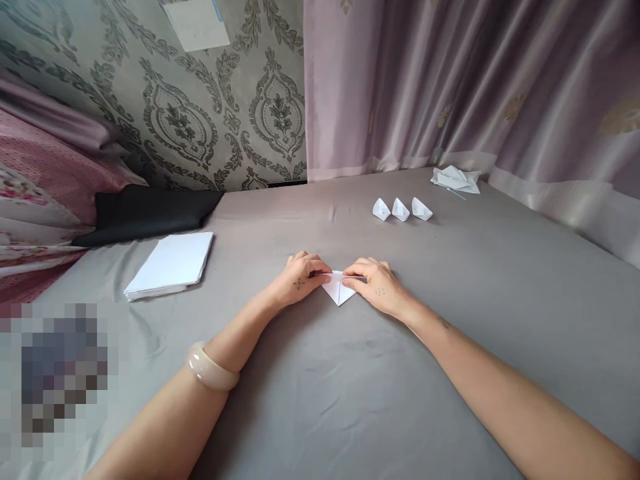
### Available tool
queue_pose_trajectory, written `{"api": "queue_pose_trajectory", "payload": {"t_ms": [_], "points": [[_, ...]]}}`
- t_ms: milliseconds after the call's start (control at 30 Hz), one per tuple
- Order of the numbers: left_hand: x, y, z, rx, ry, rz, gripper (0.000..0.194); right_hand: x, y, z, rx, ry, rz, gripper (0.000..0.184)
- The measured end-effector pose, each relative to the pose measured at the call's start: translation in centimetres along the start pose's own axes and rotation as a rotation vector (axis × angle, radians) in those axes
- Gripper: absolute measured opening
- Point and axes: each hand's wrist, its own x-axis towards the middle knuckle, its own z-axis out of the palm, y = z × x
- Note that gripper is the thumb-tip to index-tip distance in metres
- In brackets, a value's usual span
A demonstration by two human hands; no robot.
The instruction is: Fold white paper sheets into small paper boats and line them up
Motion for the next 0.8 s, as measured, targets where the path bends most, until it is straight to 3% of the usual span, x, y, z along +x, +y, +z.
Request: {"api": "queue_pose_trajectory", "payload": {"t_ms": [233,433,800], "points": [[-0.3,-0.7,0.1,0.201,0.070,0.198,0.026,-0.7,0.1,-0.3,-0.121,-0.002,-0.168,0.019],[-1.3,-0.1,-0.4,0.399,0.013,0.369,0.039,-2.0,-0.1,-0.7,-0.319,-0.005,-0.318,0.033],[-2.5,1.6,-1.7,0.519,-0.109,0.347,0.031,-3.7,-0.9,-2.2,-0.504,-0.061,-0.357,0.038]]}}
